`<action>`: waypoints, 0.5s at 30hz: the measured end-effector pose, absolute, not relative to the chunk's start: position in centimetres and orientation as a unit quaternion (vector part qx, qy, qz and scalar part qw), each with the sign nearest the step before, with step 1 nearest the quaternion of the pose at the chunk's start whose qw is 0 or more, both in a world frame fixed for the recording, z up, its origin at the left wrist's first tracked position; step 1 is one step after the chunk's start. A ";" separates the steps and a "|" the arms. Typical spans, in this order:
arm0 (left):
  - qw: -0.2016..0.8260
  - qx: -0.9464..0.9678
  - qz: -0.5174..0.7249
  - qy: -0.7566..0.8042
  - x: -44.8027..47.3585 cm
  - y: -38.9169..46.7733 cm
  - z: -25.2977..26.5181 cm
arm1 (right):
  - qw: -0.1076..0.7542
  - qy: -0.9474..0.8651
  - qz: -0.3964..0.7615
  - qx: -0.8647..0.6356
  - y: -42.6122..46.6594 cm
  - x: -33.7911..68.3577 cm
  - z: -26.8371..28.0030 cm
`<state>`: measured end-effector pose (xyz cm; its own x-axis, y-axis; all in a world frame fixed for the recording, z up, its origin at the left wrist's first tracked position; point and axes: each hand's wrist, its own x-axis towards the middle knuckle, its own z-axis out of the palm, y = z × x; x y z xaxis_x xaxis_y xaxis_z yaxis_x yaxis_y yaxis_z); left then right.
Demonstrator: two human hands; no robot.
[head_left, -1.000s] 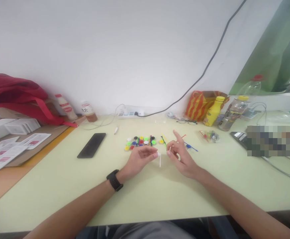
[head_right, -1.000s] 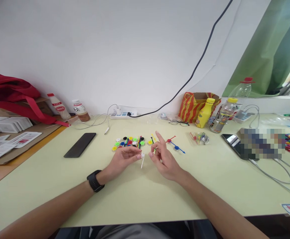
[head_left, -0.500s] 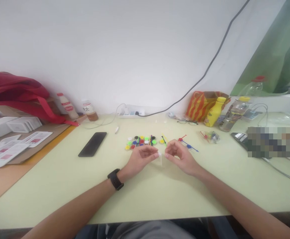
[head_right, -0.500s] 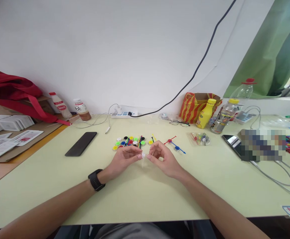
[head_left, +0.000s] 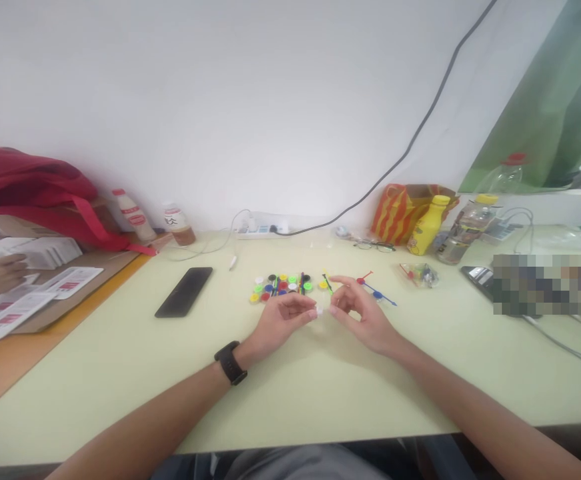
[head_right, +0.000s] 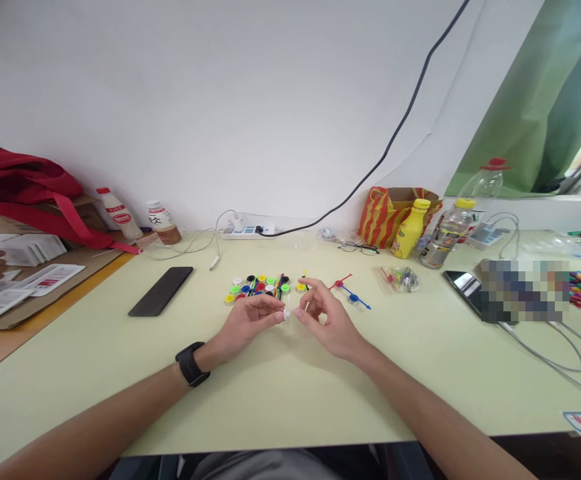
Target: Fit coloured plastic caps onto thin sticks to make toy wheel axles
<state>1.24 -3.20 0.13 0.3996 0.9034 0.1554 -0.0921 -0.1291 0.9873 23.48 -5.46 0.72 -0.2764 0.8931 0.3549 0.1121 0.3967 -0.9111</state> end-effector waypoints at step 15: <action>0.569 0.610 0.439 0.333 1.2 -3.1 0.0 | 0.460 -0.696 0.419 -0.358 -5.2 23.6 0.9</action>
<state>1.24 -3.06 0.04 0.3925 0.9064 0.1561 -0.0929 -0.1298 0.9872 23.61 -5.17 0.85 -0.3199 0.8844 0.3399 0.1126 0.3917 -0.9132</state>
